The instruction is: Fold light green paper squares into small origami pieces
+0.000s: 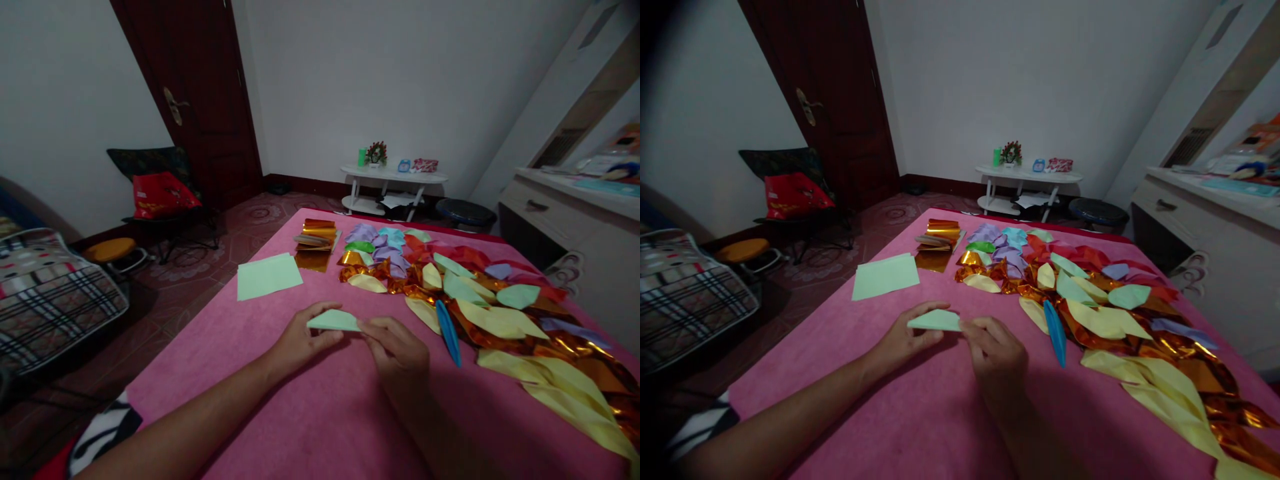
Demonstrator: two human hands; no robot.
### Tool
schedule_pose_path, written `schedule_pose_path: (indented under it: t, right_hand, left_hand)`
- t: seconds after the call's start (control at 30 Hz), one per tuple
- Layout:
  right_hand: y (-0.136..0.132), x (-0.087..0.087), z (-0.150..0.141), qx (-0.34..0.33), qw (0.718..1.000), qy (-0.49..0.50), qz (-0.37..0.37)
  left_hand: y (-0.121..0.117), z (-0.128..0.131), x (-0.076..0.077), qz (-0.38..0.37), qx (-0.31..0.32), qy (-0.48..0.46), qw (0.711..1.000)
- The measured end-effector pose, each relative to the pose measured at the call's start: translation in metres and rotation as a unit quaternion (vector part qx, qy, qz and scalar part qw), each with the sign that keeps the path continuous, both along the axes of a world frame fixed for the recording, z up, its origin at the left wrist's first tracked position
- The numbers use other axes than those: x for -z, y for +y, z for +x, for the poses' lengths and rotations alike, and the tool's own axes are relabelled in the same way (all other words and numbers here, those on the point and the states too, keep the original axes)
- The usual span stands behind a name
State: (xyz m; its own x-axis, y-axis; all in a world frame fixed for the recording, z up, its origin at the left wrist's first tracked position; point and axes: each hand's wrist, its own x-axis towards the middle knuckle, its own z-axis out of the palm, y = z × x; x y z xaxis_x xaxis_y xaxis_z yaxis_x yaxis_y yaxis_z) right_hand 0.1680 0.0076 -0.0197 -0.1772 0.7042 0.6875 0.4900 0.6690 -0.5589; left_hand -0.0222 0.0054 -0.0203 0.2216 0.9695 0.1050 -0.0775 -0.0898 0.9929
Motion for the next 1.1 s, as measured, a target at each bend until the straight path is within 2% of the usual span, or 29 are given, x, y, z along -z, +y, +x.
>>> schedule_pose_path:
  t: [0.1,0.2,0.37,0.5,0.63,0.73,0.87,1.0,1.1]
  right_hand:
    - [-0.001,0.003,0.000,0.006,0.997,-0.063,0.039]
    - [-0.001,0.004,-0.001,0.012,0.995,-0.081,0.050]
    - [-0.001,0.004,-0.002,0.020,0.996,-0.085,0.028]
    - [-0.001,0.006,-0.002,0.004,0.996,-0.090,0.014]
    - [-0.002,0.005,-0.005,-0.024,0.995,-0.091,-0.015]
    - [-0.003,0.002,-0.009,-0.022,0.995,-0.086,-0.044]
    - [-0.004,0.001,-0.010,-0.019,0.994,-0.082,-0.068]
    - [-0.002,0.006,-0.007,-0.023,0.995,-0.070,-0.070]
    - [0.000,0.009,-0.006,-0.003,0.996,-0.051,-0.070]
  left_hand:
    - [-0.005,0.002,-0.007,0.021,0.010,0.021,0.999]
    - [-0.007,0.002,-0.011,0.029,0.006,0.022,0.999]
    - [-0.005,0.001,-0.008,0.028,0.021,-0.026,0.999]
    - [-0.005,0.002,-0.005,-0.006,0.050,-0.095,0.994]
    - [-0.004,0.002,-0.004,-0.031,0.019,-0.114,0.993]
    - [-0.003,0.002,-0.005,-0.023,-0.002,-0.052,0.998]
    - [-0.005,0.004,-0.010,0.049,0.002,0.073,0.996]
    - [-0.007,0.006,-0.009,0.057,0.004,0.101,0.993]
    - [-0.007,0.005,-0.006,0.059,-0.062,0.142,0.986]
